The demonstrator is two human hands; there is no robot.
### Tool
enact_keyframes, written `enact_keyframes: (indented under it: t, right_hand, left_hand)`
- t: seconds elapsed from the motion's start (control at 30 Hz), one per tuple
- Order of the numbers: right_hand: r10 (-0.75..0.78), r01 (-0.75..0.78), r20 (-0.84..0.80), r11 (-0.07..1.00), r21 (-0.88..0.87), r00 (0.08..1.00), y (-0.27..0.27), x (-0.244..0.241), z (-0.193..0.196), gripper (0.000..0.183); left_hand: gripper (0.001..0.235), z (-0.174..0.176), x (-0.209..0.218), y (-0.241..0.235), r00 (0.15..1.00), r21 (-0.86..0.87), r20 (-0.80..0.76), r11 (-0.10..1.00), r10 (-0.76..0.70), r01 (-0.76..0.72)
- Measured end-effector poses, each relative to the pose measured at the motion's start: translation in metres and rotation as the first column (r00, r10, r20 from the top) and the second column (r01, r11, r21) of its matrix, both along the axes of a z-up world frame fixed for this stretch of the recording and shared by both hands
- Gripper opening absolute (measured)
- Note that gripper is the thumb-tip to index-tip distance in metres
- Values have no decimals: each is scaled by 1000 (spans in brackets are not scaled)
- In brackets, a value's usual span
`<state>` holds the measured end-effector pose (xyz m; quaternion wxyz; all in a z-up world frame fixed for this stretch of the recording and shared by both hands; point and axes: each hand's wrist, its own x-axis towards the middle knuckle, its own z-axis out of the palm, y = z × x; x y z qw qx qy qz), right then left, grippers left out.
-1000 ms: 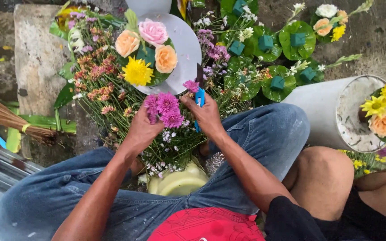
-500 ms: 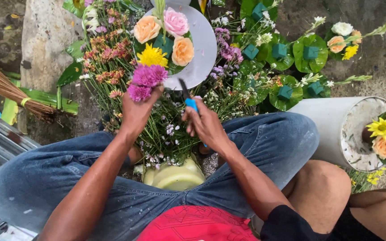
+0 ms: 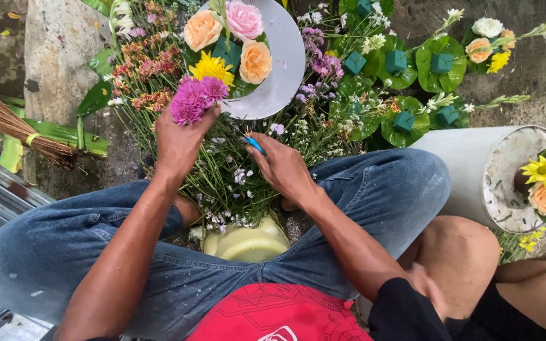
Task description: The person arranges a variety of flowers, including purple, yellow, and pink blooms, into a white circular container. They use blue scissors to trim stems and carefully place each flower to create a balanced arrangement.
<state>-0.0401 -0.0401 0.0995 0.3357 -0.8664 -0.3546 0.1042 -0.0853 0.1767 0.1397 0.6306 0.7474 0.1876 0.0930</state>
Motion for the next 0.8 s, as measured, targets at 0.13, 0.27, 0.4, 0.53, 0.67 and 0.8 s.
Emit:
enact_keyframes:
  t: [0.13, 0.27, 0.4, 0.53, 0.67, 0.8]
  right_hand:
    - [5, -6, 46, 1000, 19, 999, 0, -3, -10, 28]
    - [3, -4, 49, 1000, 14, 999, 2, 0, -14, 27]
    - [15, -15, 88, 1000, 4, 996, 8, -1, -12, 25]
    - [15, -4, 147, 997, -73, 989, 4, -3, -31, 27]
    - [22, -3, 162, 993, -118, 987, 1, -5, -40, 26]
    - [44, -28, 73, 979, -204, 996, 3, -2, -32, 27]
  left_hand:
    - [18, -10, -1, 1, 1000, 2, -3, 1000, 25, -25]
    - [27, -5, -2, -4, 999, 3, 46, 1000, -24, 24]
    - [30, -1, -1, -9, 998, 22, 58, 1000, -12, 11]
    - [30, 0, 0, -10, 999, -9, 54, 1000, 2, -1]
    - [33, -21, -4, -10, 1000, -22, 4, 1000, 16, -16]
    - [33, -29, -5, -11, 998, -61, -20, 997, 54, -55]
